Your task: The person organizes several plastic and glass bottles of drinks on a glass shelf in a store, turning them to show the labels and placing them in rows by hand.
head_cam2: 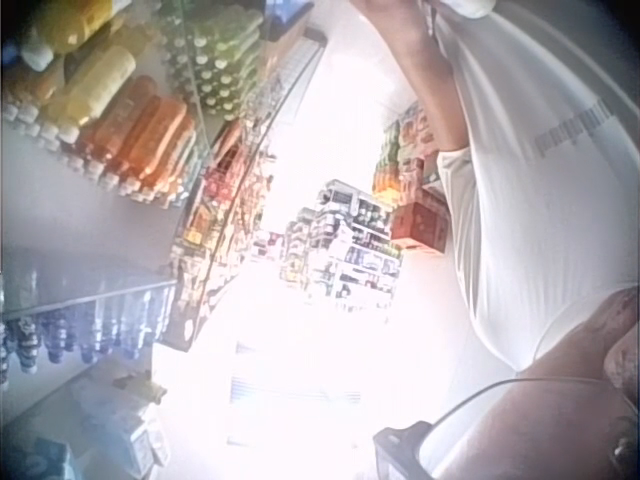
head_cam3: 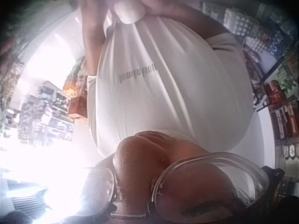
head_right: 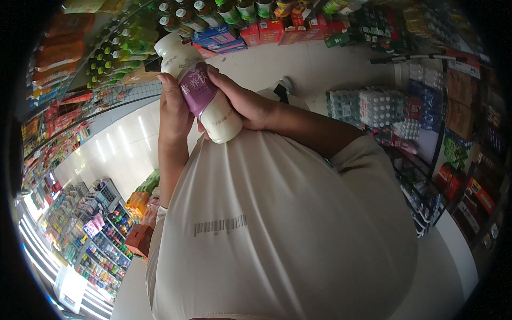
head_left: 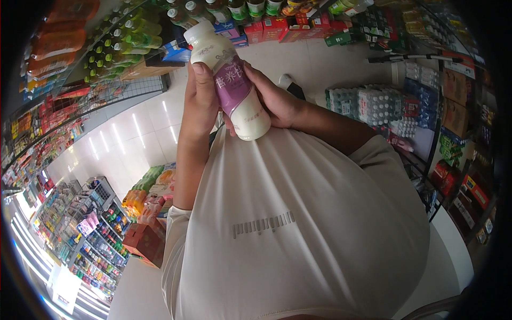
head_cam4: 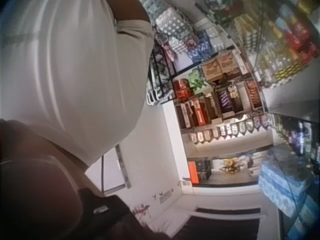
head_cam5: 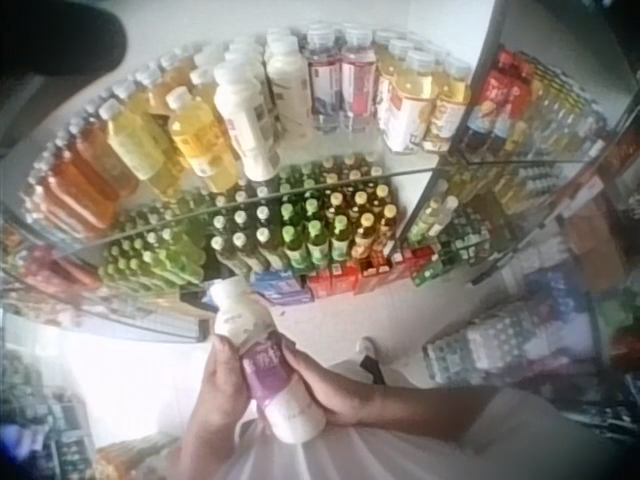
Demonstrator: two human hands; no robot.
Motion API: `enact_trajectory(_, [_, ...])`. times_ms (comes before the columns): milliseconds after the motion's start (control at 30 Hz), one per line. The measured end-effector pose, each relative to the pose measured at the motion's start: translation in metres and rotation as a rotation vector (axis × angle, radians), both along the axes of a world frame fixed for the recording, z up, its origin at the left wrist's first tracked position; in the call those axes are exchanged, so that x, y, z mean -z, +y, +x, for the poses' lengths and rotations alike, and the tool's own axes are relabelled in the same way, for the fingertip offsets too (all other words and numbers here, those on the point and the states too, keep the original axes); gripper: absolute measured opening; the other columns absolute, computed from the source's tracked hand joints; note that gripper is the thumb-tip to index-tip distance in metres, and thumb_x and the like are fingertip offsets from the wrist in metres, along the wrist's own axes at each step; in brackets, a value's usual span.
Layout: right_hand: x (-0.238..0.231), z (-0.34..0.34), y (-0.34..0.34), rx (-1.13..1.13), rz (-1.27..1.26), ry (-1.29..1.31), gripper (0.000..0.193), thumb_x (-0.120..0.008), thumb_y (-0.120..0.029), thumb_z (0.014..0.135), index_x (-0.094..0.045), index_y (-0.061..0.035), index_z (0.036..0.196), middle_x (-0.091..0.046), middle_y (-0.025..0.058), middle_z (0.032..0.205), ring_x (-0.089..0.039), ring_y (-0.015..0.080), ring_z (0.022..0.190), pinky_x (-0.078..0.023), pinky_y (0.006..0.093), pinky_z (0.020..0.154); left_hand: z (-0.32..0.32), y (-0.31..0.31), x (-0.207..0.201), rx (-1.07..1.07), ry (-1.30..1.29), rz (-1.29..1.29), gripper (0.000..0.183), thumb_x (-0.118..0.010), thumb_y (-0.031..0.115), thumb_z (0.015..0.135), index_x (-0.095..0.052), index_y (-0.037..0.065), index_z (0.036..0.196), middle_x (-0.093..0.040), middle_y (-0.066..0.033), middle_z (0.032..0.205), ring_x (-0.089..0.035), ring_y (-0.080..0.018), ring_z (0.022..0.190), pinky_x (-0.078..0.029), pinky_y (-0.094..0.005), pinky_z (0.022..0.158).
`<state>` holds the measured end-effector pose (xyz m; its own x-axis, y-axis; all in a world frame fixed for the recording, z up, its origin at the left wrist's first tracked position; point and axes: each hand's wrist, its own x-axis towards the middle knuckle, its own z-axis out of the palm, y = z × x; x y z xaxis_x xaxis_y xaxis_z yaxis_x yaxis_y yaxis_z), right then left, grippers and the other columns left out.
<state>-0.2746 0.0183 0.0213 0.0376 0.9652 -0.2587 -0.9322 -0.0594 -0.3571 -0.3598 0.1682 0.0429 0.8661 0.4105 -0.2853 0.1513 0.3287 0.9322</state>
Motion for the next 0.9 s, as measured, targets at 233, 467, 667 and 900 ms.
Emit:
enact_trajectory(233, [0.004,0.001,0.0,0.011,0.025,-0.055,0.069,-0.037,-0.074,0.102,-0.058,-0.0112,0.122,-0.073,0.0142,0.091,-0.074,0.026,0.077,-0.062,0.0409,0.069,0.008,-0.004,0.0,-0.042,-0.053,0.038,0.075,-0.037,0.066,0.106,-0.05,0.0,0.14,-0.066,-0.0129,0.122,-0.068,-0.0206,0.104,-0.057,-0.0334,0.088])
enact_trajectory(467, [-0.006,0.004,0.0,-0.037,-0.026,-0.082,0.069,-0.031,-0.072,0.105,-0.059,-0.0099,0.118,-0.073,0.0131,0.091,-0.073,0.0231,0.075,-0.06,0.0381,0.07,0.007,0.001,-0.002,0.025,-0.031,0.048,0.073,-0.037,0.063,0.108,-0.05,-0.002,0.139,-0.067,-0.0176,0.124,-0.068,-0.026,0.11,-0.058,-0.0373,0.093])
enact_trajectory(667, [-0.006,0.005,-0.001,-0.015,-0.039,-0.155,0.061,-0.03,-0.063,0.109,-0.057,-0.01,0.121,-0.071,0.0105,0.096,-0.071,0.0205,0.082,-0.059,0.0362,0.073,-0.005,0.008,0.0,0.035,0.017,0.024,0.062,-0.039,0.052,0.111,-0.049,-0.001,0.141,-0.067,-0.0164,0.124,-0.068,-0.0244,0.107,-0.058,-0.0359,0.087])
enact_trajectory(900, [-0.011,0.006,0.002,0.04,-0.123,-0.17,0.054,-0.036,-0.057,0.11,-0.055,-0.0096,0.128,-0.068,0.0089,0.106,-0.07,0.0189,0.09,-0.059,0.0366,0.075,-0.019,0.0,-0.006,0.015,0.098,-0.047,0.066,-0.054,0.051,0.107,-0.043,0.002,0.149,-0.061,-0.0081,0.127,-0.057,-0.0153,0.112,-0.045,-0.0306,0.098])
